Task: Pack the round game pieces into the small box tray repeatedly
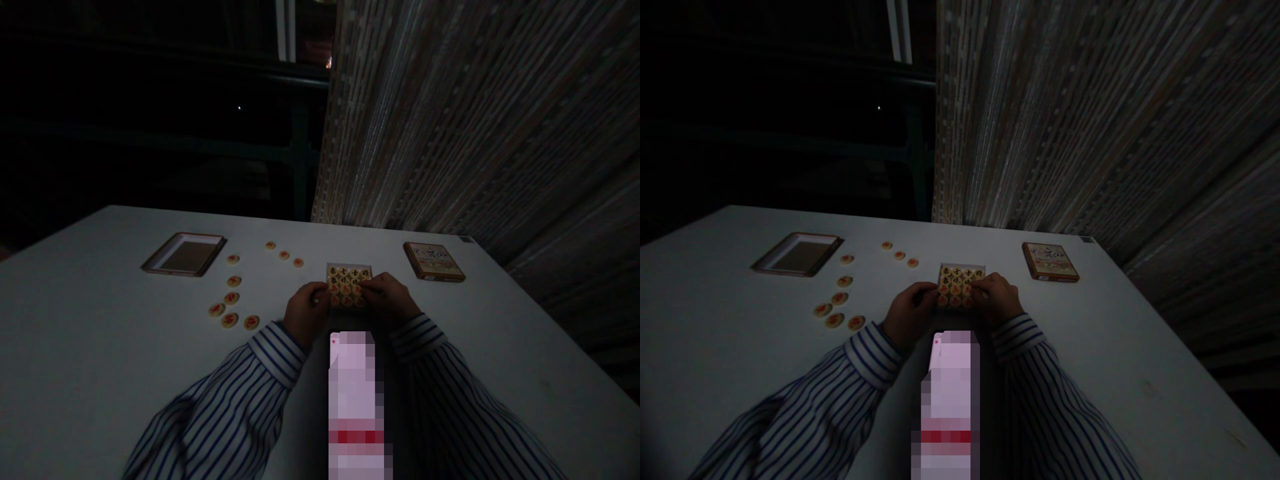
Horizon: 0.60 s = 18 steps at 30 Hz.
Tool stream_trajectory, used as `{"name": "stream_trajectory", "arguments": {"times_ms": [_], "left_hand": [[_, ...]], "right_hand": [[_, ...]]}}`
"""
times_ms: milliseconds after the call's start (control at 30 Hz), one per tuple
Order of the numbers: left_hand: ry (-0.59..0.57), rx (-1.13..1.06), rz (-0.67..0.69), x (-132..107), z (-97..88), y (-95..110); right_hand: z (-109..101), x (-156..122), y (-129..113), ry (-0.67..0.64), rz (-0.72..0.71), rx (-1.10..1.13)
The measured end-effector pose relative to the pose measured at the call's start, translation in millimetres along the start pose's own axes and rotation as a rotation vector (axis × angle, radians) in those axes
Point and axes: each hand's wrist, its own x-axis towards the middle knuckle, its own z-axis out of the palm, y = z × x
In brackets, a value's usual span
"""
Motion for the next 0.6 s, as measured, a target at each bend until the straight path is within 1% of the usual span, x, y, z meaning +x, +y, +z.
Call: {"name": "stream_trajectory", "arguments": {"times_ms": [267,467,600], "left_hand": [[0.004,-0.05,0.001,0.1,0.2,-0.8],[0.001,-0.001,-0.003,-0.3,-0.9,2.5],[0.005,-0.007,0.019,0.0,0.2,-1.1]], "right_hand": [[-0.2,0.3,0.6,-0.024,-0.006,-0.029],[-0.9,0.0,-0.8,-0.024,0.006,-0.032],[-1.2,1.1,-0.1,-0.046,0.011,-0.036]]}}
